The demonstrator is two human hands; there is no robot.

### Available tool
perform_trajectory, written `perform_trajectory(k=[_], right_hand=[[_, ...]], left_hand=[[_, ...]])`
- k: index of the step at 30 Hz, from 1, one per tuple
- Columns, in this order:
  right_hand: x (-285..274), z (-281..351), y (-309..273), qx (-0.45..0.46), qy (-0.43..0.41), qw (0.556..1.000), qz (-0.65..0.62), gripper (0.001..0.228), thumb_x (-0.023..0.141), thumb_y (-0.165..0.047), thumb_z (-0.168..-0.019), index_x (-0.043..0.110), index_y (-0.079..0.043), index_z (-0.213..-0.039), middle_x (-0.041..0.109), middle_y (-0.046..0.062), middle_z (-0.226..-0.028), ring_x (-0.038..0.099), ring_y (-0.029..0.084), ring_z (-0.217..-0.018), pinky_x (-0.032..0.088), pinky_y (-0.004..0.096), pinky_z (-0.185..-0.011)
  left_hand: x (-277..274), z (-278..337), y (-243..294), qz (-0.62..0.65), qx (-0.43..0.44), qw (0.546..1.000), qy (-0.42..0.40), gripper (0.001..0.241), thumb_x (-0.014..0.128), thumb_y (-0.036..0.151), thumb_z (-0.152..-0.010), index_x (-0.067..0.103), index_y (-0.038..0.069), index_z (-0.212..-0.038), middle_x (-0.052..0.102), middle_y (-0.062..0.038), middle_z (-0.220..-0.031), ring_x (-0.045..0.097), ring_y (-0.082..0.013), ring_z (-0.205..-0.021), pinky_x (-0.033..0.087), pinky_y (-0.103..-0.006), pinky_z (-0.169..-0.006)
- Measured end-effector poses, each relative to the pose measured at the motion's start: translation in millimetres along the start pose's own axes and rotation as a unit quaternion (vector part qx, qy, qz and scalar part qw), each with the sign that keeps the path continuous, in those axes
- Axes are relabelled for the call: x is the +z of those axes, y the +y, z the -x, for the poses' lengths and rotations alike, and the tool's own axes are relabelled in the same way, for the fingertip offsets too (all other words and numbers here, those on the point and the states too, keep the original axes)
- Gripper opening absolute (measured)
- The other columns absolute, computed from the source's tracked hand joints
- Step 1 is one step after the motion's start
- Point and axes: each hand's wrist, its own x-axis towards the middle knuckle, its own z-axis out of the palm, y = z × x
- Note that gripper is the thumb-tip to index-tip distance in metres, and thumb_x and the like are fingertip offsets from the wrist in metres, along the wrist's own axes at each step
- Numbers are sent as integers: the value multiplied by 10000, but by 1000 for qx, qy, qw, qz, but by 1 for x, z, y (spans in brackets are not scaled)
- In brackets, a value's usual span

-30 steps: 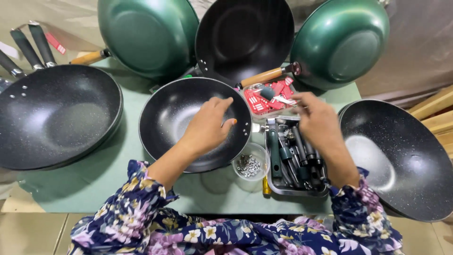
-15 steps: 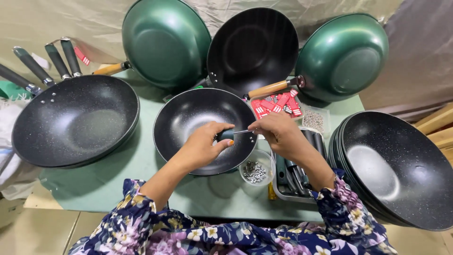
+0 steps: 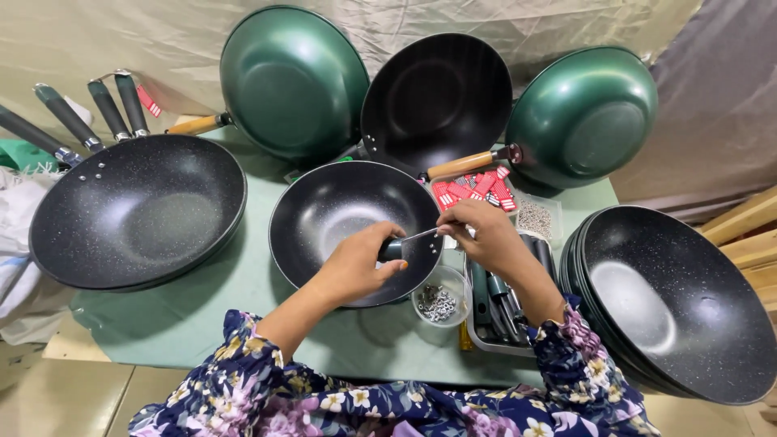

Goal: Tightening screws to attach a handle to a frying pan using a manual screwdriver

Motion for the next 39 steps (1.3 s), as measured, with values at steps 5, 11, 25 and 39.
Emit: perform_trajectory(k=[5, 11, 25, 39], right_hand=[[-8, 3, 14, 46, -17, 999, -10, 44, 729, -179, -938, 741, -145, -964, 704, 83, -817, 702, 328, -818, 532, 428, -789], [-26, 10, 21, 134, -113, 984, 8, 62, 708, -145, -930, 731, -100, -966, 732, 169, -879, 694, 426, -935, 521, 518, -853], [29, 100, 180, 314, -207, 884, 276, 210, 730, -203, -869, 780, -398, -807, 605, -85, -1123, 639, 219, -1114, 590, 383, -895], [9, 96, 78, 134, -254, 926, 247, 73, 775, -164, -780, 734, -174, -839, 658, 69, -1072, 662, 324, -1087, 566, 413, -924]], left_hand=[[2, -5, -1, 79, -1, 997, 16, 487, 742, 258, -902, 591, 88, -1332, 720, -215, -1076, 731, -420, -972, 632, -458, -784], [38, -17, 0, 84, 51, 995, 5, 481, 689, 284, -935, 573, 69, -1349, 683, -236, -1170, 672, -462, -1091, 576, -521, -917], [231, -64, 16, 144, -73, 977, -137, 637, 694, 209, -912, 435, 26, -1464, 569, -258, -1275, 639, -451, -1173, 563, -500, -952], [236, -24, 6, 66, -87, 962, -249, 254, 662, 341, -900, 722, 119, -1008, 738, -166, -921, 710, -418, -1041, 573, -542, -865]])
